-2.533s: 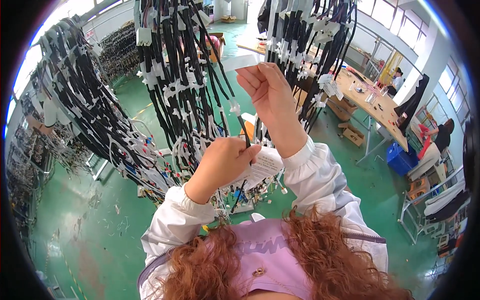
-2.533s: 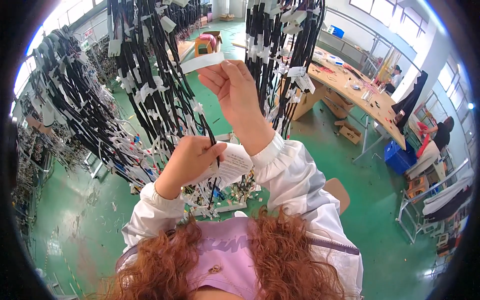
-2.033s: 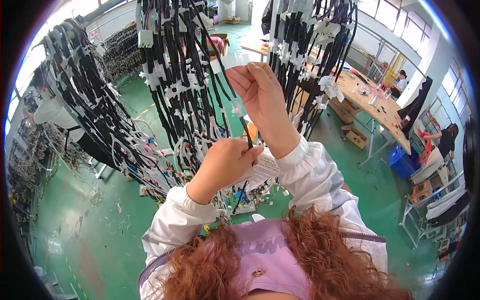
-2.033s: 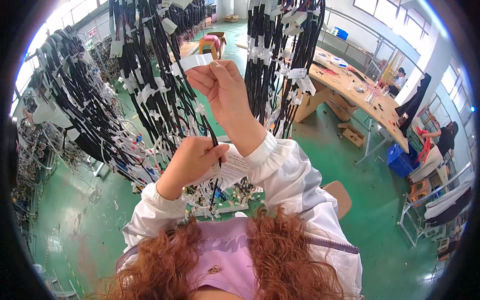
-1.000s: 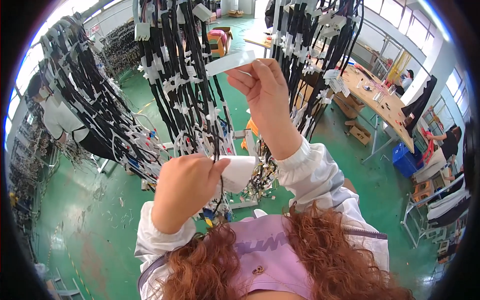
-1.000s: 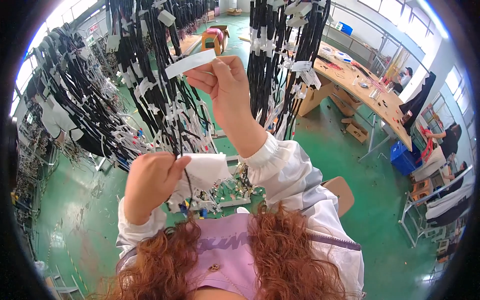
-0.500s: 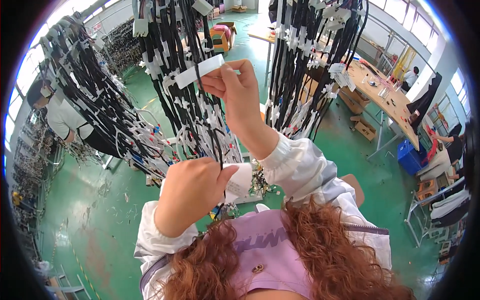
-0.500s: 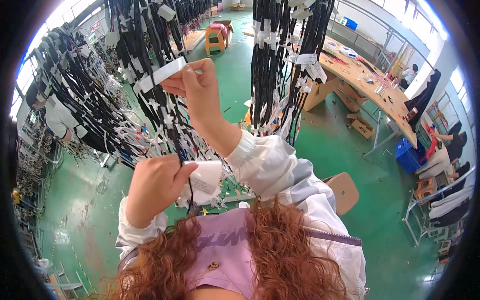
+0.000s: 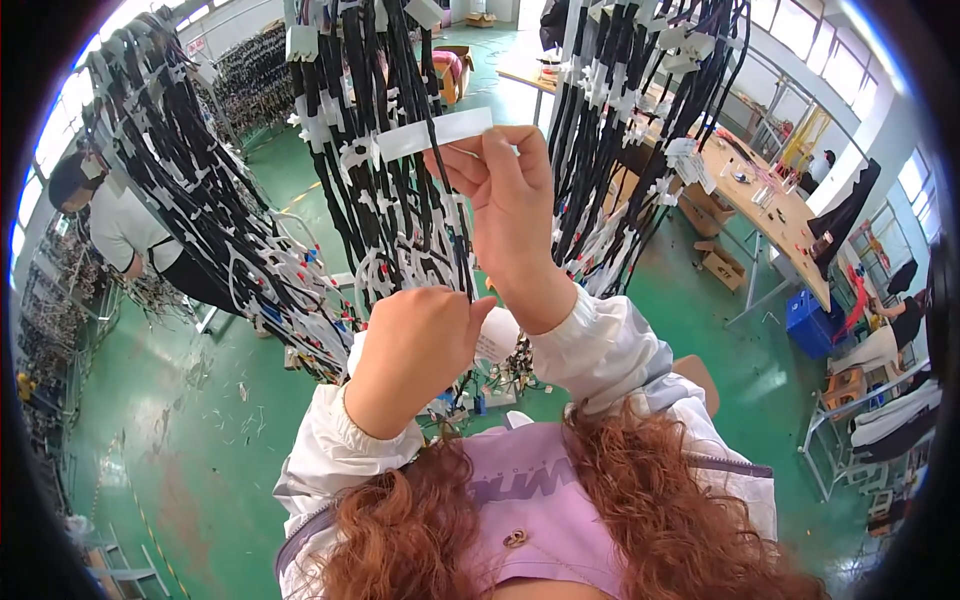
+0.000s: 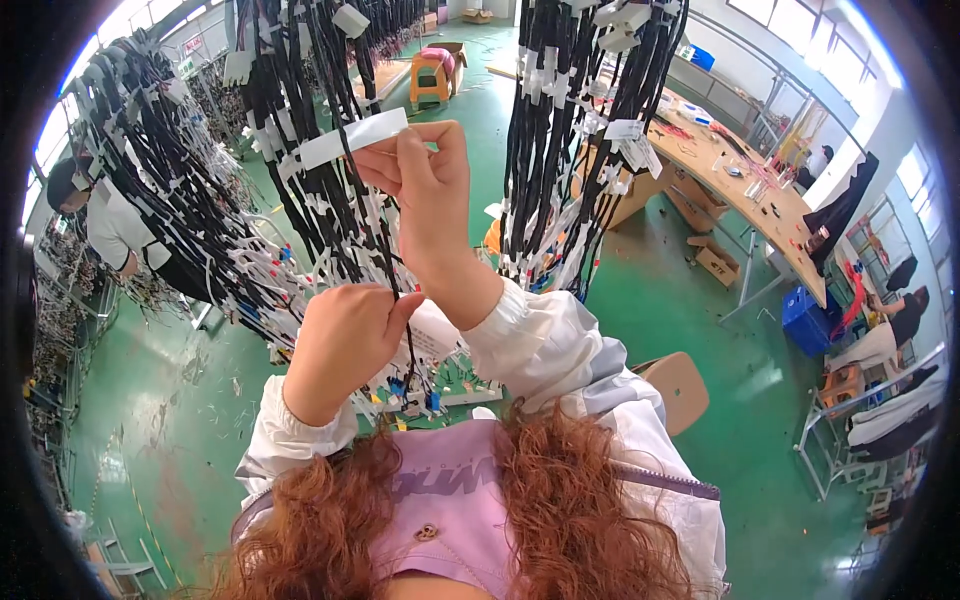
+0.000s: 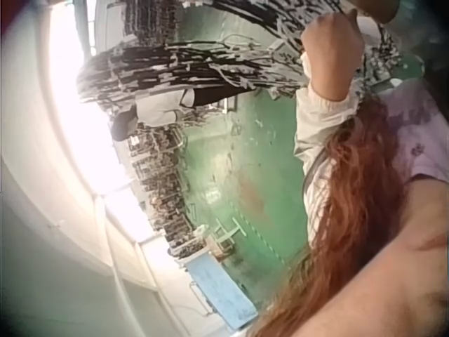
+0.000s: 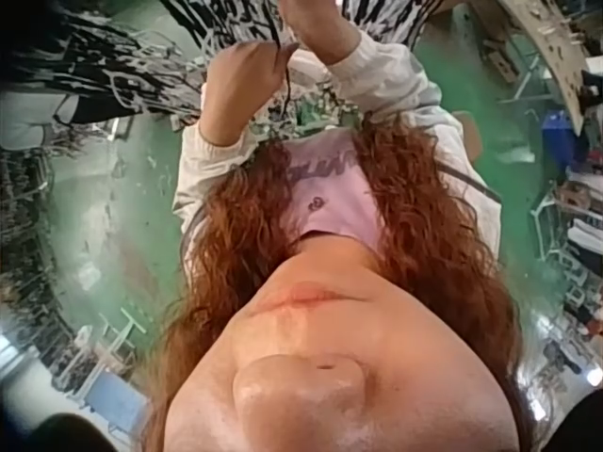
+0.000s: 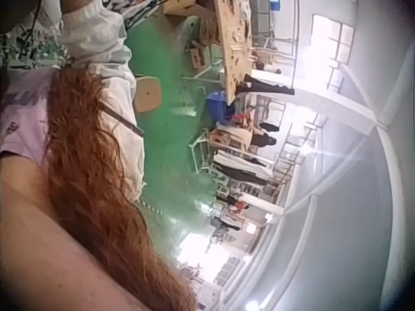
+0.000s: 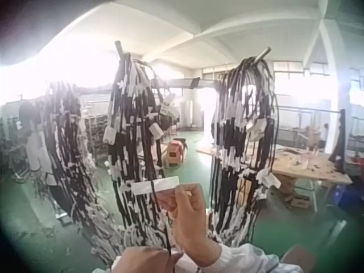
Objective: Applying adhesive identification tags to specific wires within a large cable harness assembly.
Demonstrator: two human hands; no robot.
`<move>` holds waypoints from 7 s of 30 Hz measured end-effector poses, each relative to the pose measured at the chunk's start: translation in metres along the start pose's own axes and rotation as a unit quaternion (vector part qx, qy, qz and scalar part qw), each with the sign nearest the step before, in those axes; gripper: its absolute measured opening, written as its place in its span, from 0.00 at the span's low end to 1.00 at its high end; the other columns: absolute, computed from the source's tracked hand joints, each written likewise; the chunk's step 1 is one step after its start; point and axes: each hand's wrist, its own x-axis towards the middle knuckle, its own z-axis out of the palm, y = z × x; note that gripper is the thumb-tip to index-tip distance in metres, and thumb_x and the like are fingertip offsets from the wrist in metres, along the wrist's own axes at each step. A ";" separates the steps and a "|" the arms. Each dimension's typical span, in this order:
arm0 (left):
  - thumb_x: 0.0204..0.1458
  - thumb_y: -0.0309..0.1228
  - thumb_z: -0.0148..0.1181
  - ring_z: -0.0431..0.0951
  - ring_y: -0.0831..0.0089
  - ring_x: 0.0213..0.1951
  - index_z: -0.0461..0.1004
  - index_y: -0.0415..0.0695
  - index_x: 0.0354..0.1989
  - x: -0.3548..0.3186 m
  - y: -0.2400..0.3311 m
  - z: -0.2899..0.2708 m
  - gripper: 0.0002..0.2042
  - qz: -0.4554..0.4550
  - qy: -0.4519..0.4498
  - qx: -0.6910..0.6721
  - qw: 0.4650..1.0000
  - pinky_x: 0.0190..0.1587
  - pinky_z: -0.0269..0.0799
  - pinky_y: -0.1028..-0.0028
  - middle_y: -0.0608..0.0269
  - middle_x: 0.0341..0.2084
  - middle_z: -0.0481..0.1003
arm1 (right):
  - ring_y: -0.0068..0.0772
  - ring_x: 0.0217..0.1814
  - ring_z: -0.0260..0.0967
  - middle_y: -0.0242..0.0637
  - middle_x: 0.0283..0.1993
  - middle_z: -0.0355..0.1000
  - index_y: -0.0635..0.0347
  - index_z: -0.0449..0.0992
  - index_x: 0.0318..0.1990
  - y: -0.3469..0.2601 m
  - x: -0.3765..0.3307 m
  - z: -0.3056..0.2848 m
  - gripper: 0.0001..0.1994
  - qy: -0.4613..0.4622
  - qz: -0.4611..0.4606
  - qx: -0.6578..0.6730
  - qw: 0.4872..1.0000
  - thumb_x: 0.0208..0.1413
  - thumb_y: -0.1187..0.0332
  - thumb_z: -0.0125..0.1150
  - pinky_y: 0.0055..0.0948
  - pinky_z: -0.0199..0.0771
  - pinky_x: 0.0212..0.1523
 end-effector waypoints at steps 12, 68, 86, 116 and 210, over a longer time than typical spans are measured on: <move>0.52 0.38 0.50 0.70 0.54 0.19 0.68 0.38 0.11 0.003 0.006 0.003 0.21 0.002 0.008 0.008 1.000 0.22 0.65 0.62 0.52 0.12 0.68 | 0.36 0.38 0.74 0.44 0.34 0.72 0.61 0.60 0.36 -0.009 0.004 0.002 0.04 -0.008 -0.027 -0.031 0.999 0.60 0.71 0.41 0.36 0.76 0.44; 0.53 0.39 0.49 0.70 0.56 0.18 0.68 0.40 0.12 -0.001 0.010 0.010 0.20 -0.005 0.029 -0.003 1.000 0.21 0.65 0.63 0.56 0.13 0.67 | 0.25 0.36 0.71 0.37 0.30 0.74 0.66 0.74 0.30 -0.023 0.034 0.018 0.12 -0.319 0.166 -0.108 0.927 0.54 0.64 0.56 0.25 0.66 0.44; 0.49 0.42 0.54 0.70 0.53 0.21 0.70 0.38 0.15 -0.023 -0.028 -0.005 0.19 -0.081 -0.032 -0.071 0.994 0.25 0.64 0.61 0.51 0.15 0.69 | 0.22 0.24 0.67 0.34 0.23 0.69 0.63 0.69 0.32 -0.011 -0.027 -0.050 0.15 -0.097 0.223 -0.100 0.965 0.62 0.61 0.42 0.23 0.70 0.32; 0.51 0.27 0.54 0.63 0.85 0.18 0.76 0.36 0.26 0.026 -0.002 0.013 0.08 -0.107 0.176 -0.426 0.881 0.22 0.57 0.82 0.70 0.13 0.68 | 0.44 0.23 0.67 0.42 0.22 0.68 0.64 0.66 0.32 -0.071 -0.110 -0.057 0.08 -0.300 0.017 -0.550 0.779 0.51 0.70 0.57 0.33 0.66 0.25; 0.51 0.30 0.49 0.73 0.52 0.22 0.69 0.36 0.16 0.067 0.015 0.010 0.14 0.110 0.030 0.003 0.993 0.25 0.69 0.61 0.48 0.17 0.71 | 0.38 0.43 0.72 0.45 0.42 0.70 0.67 0.62 0.42 -0.060 0.030 -0.003 0.09 -0.012 0.103 -0.115 0.988 0.56 0.72 0.43 0.34 0.72 0.48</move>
